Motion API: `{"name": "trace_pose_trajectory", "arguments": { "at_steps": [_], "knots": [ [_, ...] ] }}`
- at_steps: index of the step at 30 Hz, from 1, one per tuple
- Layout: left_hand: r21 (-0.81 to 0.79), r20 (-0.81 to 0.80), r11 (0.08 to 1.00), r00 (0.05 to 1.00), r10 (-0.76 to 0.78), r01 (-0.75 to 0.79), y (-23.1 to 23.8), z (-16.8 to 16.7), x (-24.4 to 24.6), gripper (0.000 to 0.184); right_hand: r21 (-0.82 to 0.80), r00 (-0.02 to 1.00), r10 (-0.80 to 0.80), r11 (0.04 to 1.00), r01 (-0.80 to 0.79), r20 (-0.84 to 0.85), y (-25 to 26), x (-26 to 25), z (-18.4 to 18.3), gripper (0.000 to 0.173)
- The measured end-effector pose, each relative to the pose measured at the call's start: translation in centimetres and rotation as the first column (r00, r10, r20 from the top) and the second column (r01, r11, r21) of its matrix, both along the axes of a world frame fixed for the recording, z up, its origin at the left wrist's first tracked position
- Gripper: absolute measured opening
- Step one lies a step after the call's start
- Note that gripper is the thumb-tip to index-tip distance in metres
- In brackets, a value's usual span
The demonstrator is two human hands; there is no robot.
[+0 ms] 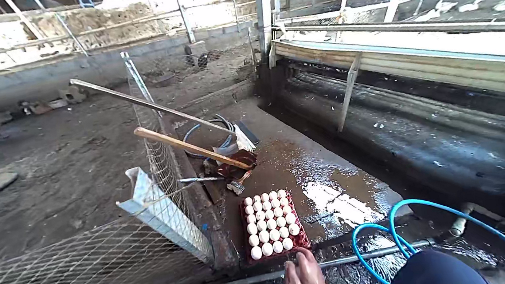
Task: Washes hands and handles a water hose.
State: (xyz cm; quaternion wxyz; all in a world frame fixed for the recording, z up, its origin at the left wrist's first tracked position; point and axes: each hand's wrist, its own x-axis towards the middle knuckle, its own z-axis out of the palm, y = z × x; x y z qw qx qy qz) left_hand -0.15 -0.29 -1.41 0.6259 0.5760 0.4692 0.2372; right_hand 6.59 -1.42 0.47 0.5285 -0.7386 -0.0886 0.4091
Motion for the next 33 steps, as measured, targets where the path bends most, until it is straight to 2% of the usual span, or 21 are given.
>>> {"name": "trace_pose_trajectory", "arguments": {
  "at_steps": [3,5,7,8,10,13,14,17,20,21,23,24,26,28,29,31,33],
  "knots": [
    [-0.022,-0.024,1.000,1.000,-0.007,0.006,0.1,-0.3,-0.4,0.046,0.039,0.988,0.091,0.995,-0.097,0.121,-1.4,-1.6,0.3,0.045],
    [-0.112,0.003,0.994,1.000,-0.018,0.018,-0.3,1.4,-0.6,0.050,0.001,0.999,0.040,0.999,-0.041,0.035,-0.5,0.3,-0.8,0.044],
    [-0.200,0.053,0.980,0.999,0.005,0.006,-0.5,1.6,-0.2,0.046,-0.089,0.995,0.014,0.996,-0.024,-0.103,0.6,2.3,-1.3,0.040],
    [-0.216,0.075,0.976,0.997,0.027,-0.010,-0.5,1.3,0.1,0.042,-0.106,0.994,0.013,0.994,-0.025,-0.111,0.8,2.6,-1.3,0.038],
    [-0.213,0.120,0.974,0.987,0.106,-0.079,0.0,0.7,0.1,0.041,-0.058,0.999,0.016,0.998,-0.018,-0.033,0.6,1.7,-1.0,0.042],
    [-0.078,0.198,0.997,0.980,0.033,-0.018,0.6,-0.2,-0.8,0.045,0.027,0.979,0.095,0.994,-0.101,0.183,-0.6,-0.9,-0.1,0.043],
    [-0.068,0.187,0.998,0.982,0.011,0.002,0.6,-0.4,-1.0,0.047,0.039,0.979,0.075,0.996,-0.084,0.188,-0.5,-0.9,-0.1,0.042],
    [-0.119,0.068,0.993,0.997,0.034,-0.026,0.0,0.3,-0.4,0.049,-0.022,0.999,-0.006,1.000,0.006,0.033,0.0,0.4,-0.3,0.040],
    [-0.071,0.095,0.997,0.994,0.044,-0.037,0.2,-0.8,-0.4,0.045,0.065,0.992,0.091,0.993,-0.097,0.093,-1.2,-0.9,-0.6,0.044],
    [-0.084,0.083,0.996,0.996,0.026,-0.019,0.1,-0.6,-0.7,0.045,0.060,0.990,0.065,0.996,-0.073,0.127,-1.0,-0.8,-1.3,0.042],
    [-0.135,0.023,0.991,0.999,0.028,-0.024,-0.1,0.4,-0.7,0.046,0.001,0.999,-0.023,1.000,0.023,0.041,0.0,0.4,-0.8,0.039],
    [-0.140,0.005,0.990,0.999,0.032,-0.031,0.0,0.6,-0.6,0.047,-0.017,1.000,-0.028,0.999,0.028,0.008,0.2,0.4,-0.3,0.039],
    [-0.126,-0.003,0.992,1.000,0.030,-0.031,0.4,0.9,-0.7,0.048,0.003,0.996,0.041,0.999,-0.042,0.080,-0.6,-0.8,0.4,0.039],
    [-0.146,-0.001,0.989,1.000,-0.007,0.007,0.3,0.9,-1.1,0.047,0.011,0.992,0.045,0.999,-0.046,0.115,-1.0,-1.1,0.0,0.037],
    [-0.186,-0.010,0.982,1.000,-0.020,0.018,0.3,0.6,-1.2,0.049,-0.010,0.998,0.020,1.000,-0.020,0.057,-0.5,-0.2,-0.6,0.037],
    [-0.242,-0.024,0.970,0.999,-0.043,0.036,0.7,0.1,-1.1,0.046,-0.083,0.986,0.001,0.996,-0.015,-0.169,0.5,1.7,-1.1,0.036],
    [-0.256,0.063,0.966,0.998,-0.012,0.028,1.5,-0.1,-1.3,0.040,-0.070,0.963,-0.016,0.998,-0.003,-0.268,0.9,1.9,-0.4,0.037]
  ]
}}
